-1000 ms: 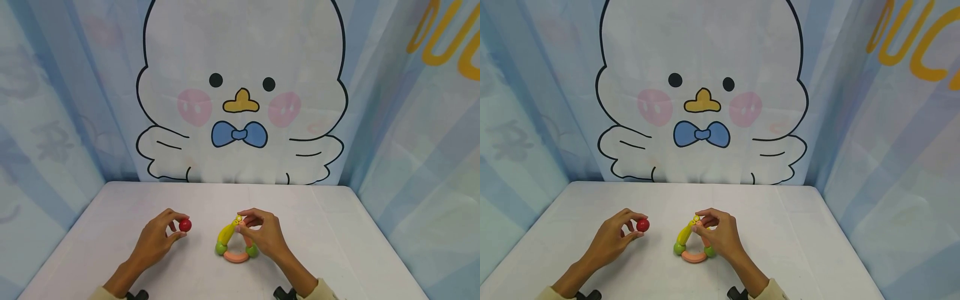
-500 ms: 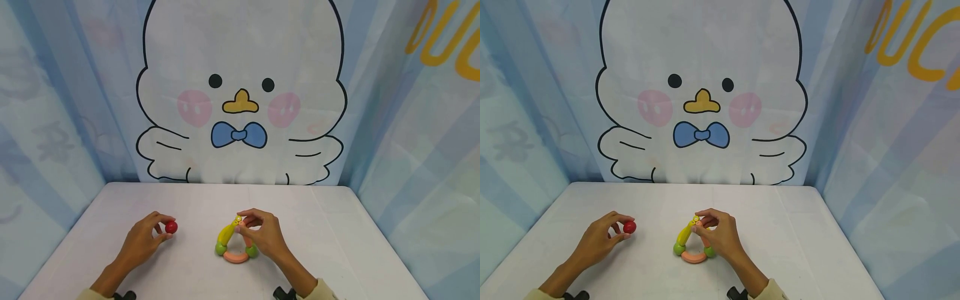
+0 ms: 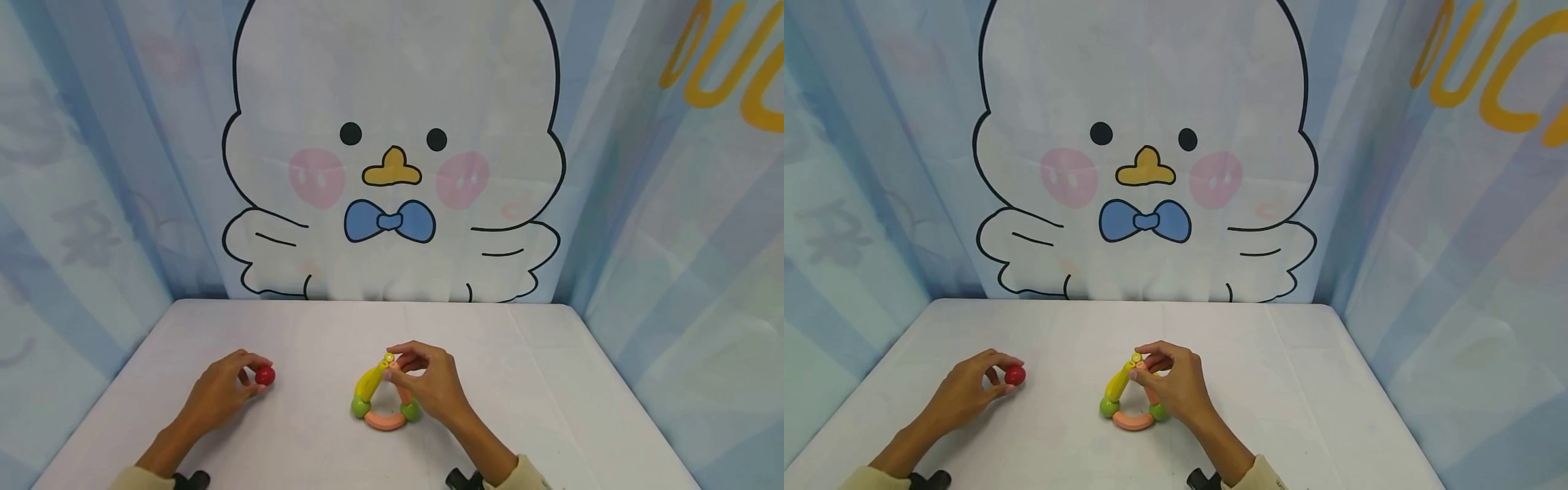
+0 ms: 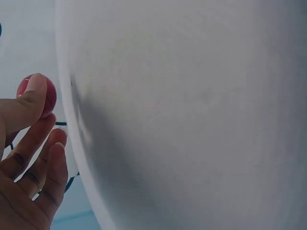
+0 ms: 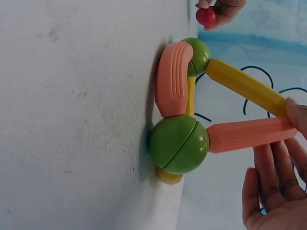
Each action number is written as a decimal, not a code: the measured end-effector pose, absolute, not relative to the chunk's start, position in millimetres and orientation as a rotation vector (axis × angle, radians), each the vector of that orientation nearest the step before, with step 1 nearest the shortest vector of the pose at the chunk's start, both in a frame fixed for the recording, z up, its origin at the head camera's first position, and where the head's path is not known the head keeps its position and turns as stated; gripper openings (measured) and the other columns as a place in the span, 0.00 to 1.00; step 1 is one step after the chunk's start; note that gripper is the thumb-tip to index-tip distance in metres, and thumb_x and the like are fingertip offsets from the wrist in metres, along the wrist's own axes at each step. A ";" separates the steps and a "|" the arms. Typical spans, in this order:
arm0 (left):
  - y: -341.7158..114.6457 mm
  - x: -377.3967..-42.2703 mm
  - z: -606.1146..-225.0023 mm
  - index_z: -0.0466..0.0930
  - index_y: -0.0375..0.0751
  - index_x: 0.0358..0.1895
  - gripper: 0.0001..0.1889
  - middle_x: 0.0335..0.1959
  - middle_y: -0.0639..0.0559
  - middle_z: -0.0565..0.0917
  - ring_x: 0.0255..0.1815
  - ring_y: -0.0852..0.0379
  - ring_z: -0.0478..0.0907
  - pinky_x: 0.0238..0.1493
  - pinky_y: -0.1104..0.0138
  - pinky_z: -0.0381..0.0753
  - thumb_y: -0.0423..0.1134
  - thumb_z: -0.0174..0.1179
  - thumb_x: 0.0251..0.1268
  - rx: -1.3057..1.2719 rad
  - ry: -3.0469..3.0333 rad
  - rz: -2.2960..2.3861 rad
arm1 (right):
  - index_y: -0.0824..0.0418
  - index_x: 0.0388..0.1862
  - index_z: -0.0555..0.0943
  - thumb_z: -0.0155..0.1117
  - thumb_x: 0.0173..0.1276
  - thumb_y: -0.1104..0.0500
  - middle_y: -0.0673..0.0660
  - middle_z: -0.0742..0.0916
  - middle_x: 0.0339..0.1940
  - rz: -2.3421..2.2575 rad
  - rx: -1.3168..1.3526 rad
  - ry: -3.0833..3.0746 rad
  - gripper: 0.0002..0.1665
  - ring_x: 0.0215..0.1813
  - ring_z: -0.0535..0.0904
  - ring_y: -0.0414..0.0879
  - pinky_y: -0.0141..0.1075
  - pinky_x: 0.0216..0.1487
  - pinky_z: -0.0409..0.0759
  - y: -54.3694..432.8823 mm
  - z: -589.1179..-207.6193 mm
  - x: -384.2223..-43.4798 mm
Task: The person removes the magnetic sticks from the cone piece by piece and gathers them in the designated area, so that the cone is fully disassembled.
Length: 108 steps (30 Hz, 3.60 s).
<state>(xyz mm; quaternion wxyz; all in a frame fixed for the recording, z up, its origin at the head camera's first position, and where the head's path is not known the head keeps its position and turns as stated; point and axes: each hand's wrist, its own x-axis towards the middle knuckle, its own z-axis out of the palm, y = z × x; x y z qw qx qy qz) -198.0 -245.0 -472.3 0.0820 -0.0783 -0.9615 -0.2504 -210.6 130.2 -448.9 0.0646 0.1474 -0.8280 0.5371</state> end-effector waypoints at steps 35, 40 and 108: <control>-237.1 -189.8 -459.4 0.85 0.47 0.62 0.31 0.51 0.47 0.86 0.45 0.52 0.81 0.46 0.55 0.88 0.38 0.84 0.51 -0.269 -2.838 -0.630 | 0.50 0.52 0.91 0.85 0.60 0.56 0.46 0.90 0.36 1.618 0.453 -2.515 0.21 0.40 0.88 0.40 0.41 0.51 0.89 131.4 -448.9 -211.3; -207.8 -182.9 -439.3 0.87 0.48 0.61 0.28 0.50 0.47 0.87 0.47 0.50 0.82 0.50 0.53 0.90 0.38 0.83 0.54 -0.326 -2.776 -0.705 | 0.51 0.53 0.91 0.85 0.60 0.55 0.47 0.90 0.36 1.624 0.457 -2.509 0.21 0.40 0.88 0.40 0.45 0.52 0.89 131.6 -448.6 -210.9; -90.8 -187.2 -448.5 0.92 0.54 0.49 0.10 0.35 0.64 0.87 0.37 0.61 0.79 0.38 0.70 0.78 0.43 0.76 0.66 -0.444 -2.551 -1.074 | 0.51 0.46 0.93 0.81 0.65 0.58 0.50 0.91 0.39 1.611 0.501 -2.455 0.11 0.41 0.89 0.44 0.34 0.47 0.87 132.0 -449.9 -209.8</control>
